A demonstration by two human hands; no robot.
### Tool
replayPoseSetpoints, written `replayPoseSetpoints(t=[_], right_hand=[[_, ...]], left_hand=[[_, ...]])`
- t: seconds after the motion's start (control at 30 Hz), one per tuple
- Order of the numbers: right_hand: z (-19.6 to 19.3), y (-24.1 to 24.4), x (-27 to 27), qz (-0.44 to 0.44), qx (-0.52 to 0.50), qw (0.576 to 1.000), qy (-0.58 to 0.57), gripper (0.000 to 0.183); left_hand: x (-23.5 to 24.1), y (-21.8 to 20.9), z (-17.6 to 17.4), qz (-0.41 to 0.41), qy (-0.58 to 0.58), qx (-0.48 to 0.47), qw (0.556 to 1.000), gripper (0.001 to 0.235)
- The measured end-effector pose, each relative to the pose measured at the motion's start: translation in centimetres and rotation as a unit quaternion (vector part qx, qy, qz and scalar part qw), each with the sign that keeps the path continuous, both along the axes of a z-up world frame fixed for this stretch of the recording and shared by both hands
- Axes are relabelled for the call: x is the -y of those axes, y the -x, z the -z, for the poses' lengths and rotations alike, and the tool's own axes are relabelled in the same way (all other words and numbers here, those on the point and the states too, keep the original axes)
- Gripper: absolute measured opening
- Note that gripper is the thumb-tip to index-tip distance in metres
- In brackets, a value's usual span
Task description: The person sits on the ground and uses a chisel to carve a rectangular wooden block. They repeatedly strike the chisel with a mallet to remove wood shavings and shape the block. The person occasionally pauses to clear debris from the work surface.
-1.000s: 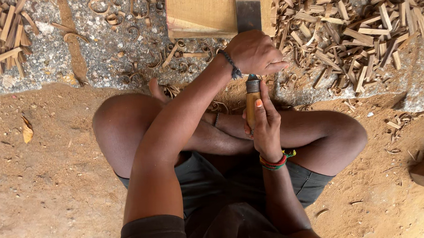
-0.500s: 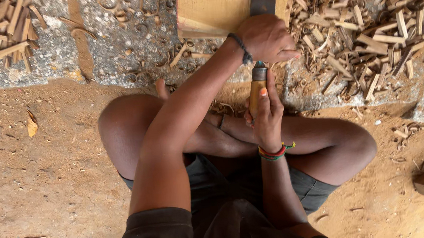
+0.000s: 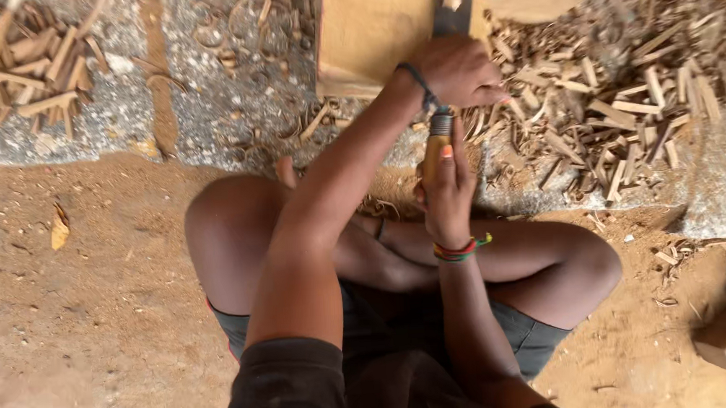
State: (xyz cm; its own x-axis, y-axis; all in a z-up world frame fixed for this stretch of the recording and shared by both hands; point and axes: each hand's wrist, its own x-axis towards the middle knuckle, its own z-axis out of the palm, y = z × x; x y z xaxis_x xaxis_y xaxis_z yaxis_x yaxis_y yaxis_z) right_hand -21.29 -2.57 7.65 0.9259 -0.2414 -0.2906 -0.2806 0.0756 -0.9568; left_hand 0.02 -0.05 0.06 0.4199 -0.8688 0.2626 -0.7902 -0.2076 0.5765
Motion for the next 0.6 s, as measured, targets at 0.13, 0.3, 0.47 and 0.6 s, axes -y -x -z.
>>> replayPoseSetpoints(t=[0.13,0.3,0.47,0.6], right_hand=[[0.3,0.6,0.3,0.028,-0.043,0.997,-0.058,0.058],[-0.7,0.4,3.0,0.052,-0.056,0.981,-0.177,0.054],[-2.6,1.9,4.9,0.056,0.023,0.961,-0.268,0.058],[-3.6,4.9,6.5,0.103,0.014,0.987,-0.12,0.062]], left_hand=[[-0.2,1.8,0.6,-0.02,0.052,0.1,0.993,0.046],[-3.3,5.5,1.4,-0.093,0.174,0.222,0.955,0.037],[-6.9,6.1,1.7,-0.23,0.176,0.203,0.935,0.017],[-8.4,4.1,2.8,-0.356,0.031,0.178,0.917,0.044]])
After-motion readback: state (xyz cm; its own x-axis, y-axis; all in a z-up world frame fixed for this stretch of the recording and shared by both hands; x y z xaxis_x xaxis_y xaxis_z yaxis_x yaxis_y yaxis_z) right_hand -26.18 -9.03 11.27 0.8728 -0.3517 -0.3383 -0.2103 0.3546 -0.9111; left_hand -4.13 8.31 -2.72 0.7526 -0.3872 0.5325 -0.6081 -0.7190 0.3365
